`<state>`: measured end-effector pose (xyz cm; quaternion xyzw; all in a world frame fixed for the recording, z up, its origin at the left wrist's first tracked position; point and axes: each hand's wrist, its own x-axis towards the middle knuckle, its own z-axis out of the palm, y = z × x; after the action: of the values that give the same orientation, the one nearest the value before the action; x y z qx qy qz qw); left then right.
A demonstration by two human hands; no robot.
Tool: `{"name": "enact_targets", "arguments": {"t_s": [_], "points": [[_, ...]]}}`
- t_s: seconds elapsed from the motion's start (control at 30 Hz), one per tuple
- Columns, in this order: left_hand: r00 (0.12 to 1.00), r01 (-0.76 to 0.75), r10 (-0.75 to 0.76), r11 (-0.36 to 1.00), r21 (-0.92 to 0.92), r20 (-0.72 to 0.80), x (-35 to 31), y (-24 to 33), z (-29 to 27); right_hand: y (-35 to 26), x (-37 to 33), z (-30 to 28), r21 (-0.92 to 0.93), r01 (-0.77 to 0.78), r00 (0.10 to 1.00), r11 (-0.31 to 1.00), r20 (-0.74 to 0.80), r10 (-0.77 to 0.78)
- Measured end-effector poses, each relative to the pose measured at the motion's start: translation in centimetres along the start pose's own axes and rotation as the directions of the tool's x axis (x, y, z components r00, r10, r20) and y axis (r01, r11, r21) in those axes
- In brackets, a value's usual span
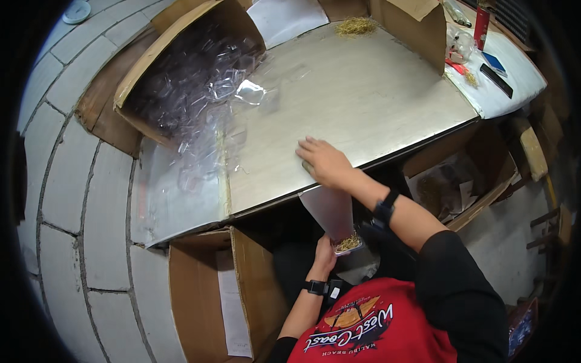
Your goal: The person scoops loose shredded material from a table into small clear plastic containers. They then place the filled containers into a cardboard box. The person repeats this process multiple times, handling the containers and shredded material by hand.
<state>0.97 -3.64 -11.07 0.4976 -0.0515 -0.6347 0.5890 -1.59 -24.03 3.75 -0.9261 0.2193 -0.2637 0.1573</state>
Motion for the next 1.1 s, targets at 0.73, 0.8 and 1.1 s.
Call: {"name": "enact_targets", "arguments": {"t_s": [0.73,0.8,1.1], "points": [[0.988,0.049,-0.048,0.999,-0.006,0.144,-5.9,1.1,-1.5,-5.0,-18.2,-4.2,0.415,-0.099,0.952,0.905,0.305,-0.035],[0.991,0.001,0.001,1.0,-0.019,0.131,-7.1,2.4,-0.7,-6.3,-17.6,-3.9,0.403,-0.034,0.938,0.915,0.328,-0.11],[0.984,-0.17,0.171,0.985,-0.017,0.054,-10.0,5.6,2.5,-7.1,-16.2,-2.8,0.306,0.264,0.922,0.915,0.2,-0.332]]}}
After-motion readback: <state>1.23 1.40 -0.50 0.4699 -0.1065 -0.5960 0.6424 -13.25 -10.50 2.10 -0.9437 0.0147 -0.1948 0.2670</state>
